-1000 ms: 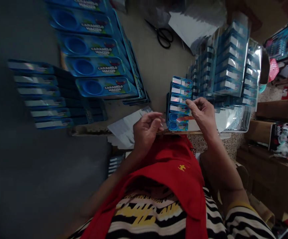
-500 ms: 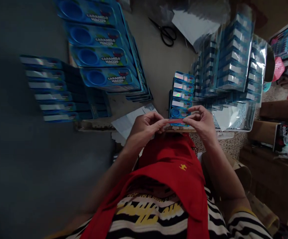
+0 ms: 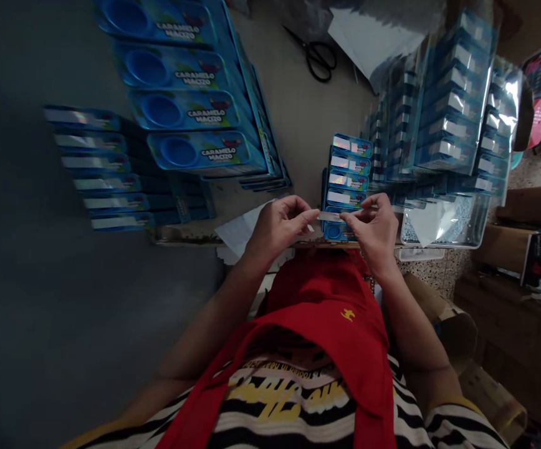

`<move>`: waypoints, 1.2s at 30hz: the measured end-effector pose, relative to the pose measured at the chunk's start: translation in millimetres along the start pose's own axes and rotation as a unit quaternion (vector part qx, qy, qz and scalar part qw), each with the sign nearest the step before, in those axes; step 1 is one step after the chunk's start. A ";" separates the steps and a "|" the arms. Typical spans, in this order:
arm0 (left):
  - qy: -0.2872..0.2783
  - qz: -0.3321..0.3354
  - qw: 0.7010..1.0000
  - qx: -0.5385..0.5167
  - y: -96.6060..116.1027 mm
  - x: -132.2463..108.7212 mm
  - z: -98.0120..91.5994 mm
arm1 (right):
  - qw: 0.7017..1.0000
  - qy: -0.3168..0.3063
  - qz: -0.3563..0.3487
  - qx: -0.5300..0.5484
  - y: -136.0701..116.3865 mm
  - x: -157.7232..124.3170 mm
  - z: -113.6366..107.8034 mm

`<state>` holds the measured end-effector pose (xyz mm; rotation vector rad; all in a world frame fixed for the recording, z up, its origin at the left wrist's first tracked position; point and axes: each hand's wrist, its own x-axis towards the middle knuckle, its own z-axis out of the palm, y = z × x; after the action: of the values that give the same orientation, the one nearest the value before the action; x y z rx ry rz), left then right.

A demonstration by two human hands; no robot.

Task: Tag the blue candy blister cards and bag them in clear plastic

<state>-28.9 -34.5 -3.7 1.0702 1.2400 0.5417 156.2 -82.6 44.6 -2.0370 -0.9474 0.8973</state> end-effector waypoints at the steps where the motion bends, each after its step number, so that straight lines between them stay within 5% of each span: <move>1: -0.002 -0.001 1.000 -0.002 -1.0 1.1 0.3 | 1.000 0.002 -0.005 -0.007 1.1 0.7 1.2; 11: -0.041 -0.048 0.992 -0.106 -28.8 19.6 14.8 | 0.988 0.028 -0.068 -0.133 8.8 9.9 -3.2; 13: -0.034 -0.101 0.983 -0.151 -42.6 23.1 30.8 | 0.987 0.040 -0.037 -0.152 16.6 16.1 -9.0; 16: 0.004 -0.186 0.962 -0.198 -61.7 26.9 57.2 | 0.994 -0.022 0.087 -0.061 29.7 25.8 -11.7; 18: 0.023 -0.168 0.961 -0.219 -74.3 30.2 62.8 | 0.993 -0.030 0.117 -0.012 33.5 29.5 -12.2; 21: 0.066 -0.102 0.990 -0.078 -100.3 32.4 31.9 | 0.992 -0.049 0.111 0.035 34.6 27.4 -22.9; 23: 0.152 -0.088 0.978 0.116 -125.1 31.9 -11.5 | 0.977 -0.128 0.150 0.079 41.6 20.3 -38.3; 25: 0.202 -0.099 0.959 0.173 -152.8 32.8 -58.4 | 0.955 -0.196 0.198 0.100 59.5 7.3 -54.1; 29: 0.148 -0.162 0.910 0.351 -195.3 40.8 -116.4 | 0.941 -0.244 0.232 -0.017 115.4 -32.6 -55.4; 32: 0.104 -0.169 0.916 0.349 -206.3 41.2 -127.1 | 0.930 -0.322 0.118 -0.131 140.0 -55.7 -14.1; 36: 0.040 -0.129 0.940 0.314 -200.5 23.3 -131.8 | 0.929 -0.314 -0.126 -0.148 122.7 -53.7 85.0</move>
<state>-186.3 -57.4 -184.9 1.3874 1.6521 -0.0296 102.1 -160.2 -82.7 -1.8178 -1.7383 1.3594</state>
